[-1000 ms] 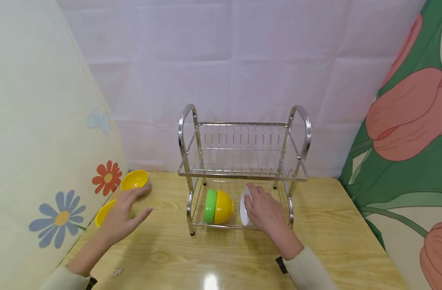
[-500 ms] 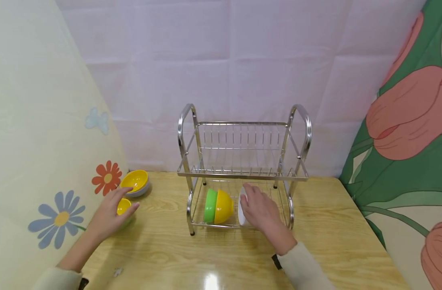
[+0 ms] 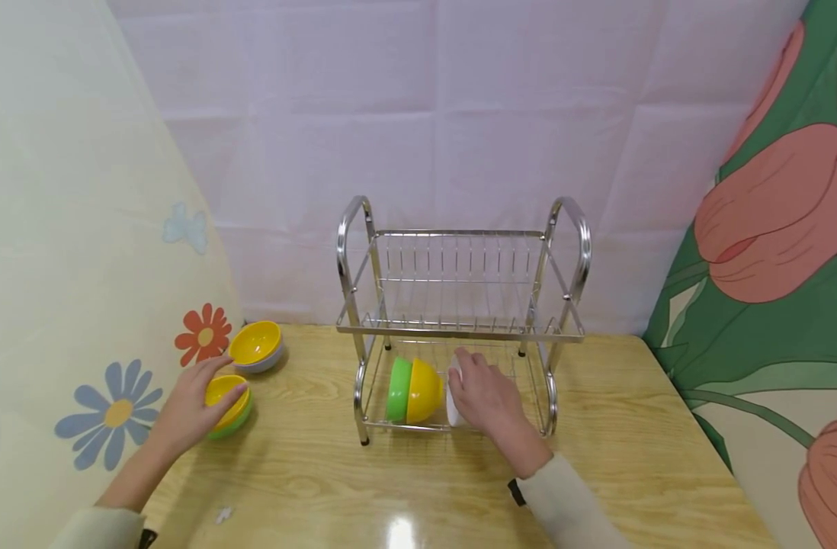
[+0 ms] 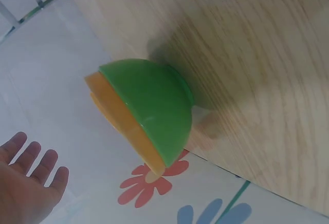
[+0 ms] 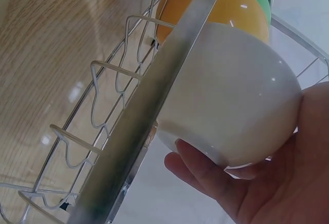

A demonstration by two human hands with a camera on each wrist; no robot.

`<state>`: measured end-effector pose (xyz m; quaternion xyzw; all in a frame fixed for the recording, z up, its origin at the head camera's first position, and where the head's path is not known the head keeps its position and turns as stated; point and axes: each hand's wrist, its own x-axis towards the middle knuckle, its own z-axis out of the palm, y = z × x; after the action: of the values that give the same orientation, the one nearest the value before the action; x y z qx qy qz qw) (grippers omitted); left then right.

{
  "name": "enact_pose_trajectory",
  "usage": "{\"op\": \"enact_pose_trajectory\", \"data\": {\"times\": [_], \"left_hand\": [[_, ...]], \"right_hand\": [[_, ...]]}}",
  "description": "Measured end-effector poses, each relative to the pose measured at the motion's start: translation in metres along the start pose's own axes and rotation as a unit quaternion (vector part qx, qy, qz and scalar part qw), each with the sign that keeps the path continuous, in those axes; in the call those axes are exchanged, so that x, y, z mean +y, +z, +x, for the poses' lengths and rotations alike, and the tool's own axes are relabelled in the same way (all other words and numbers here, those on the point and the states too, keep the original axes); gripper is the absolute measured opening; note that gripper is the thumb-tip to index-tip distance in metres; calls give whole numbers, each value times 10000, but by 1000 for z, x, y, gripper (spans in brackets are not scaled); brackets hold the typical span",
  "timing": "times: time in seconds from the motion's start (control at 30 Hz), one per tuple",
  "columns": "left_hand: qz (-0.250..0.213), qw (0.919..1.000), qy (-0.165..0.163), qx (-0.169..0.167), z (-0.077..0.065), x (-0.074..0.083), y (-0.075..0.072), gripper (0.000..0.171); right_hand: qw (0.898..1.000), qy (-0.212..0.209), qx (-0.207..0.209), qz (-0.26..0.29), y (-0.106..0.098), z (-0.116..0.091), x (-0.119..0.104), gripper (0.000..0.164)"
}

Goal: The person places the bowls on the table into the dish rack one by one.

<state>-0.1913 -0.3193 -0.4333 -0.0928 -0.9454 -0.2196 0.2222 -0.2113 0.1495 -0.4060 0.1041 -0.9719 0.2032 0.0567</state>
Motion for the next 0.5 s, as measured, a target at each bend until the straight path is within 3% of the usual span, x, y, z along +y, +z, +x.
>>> {"op": "enact_pose_trajectory", "data": {"times": [0.5], "left_hand": [[36,9991,-368,-192,-3,-18,-3,65]], "right_hand": [[9999,0,-101,-14,11,5,-5,54]]}}
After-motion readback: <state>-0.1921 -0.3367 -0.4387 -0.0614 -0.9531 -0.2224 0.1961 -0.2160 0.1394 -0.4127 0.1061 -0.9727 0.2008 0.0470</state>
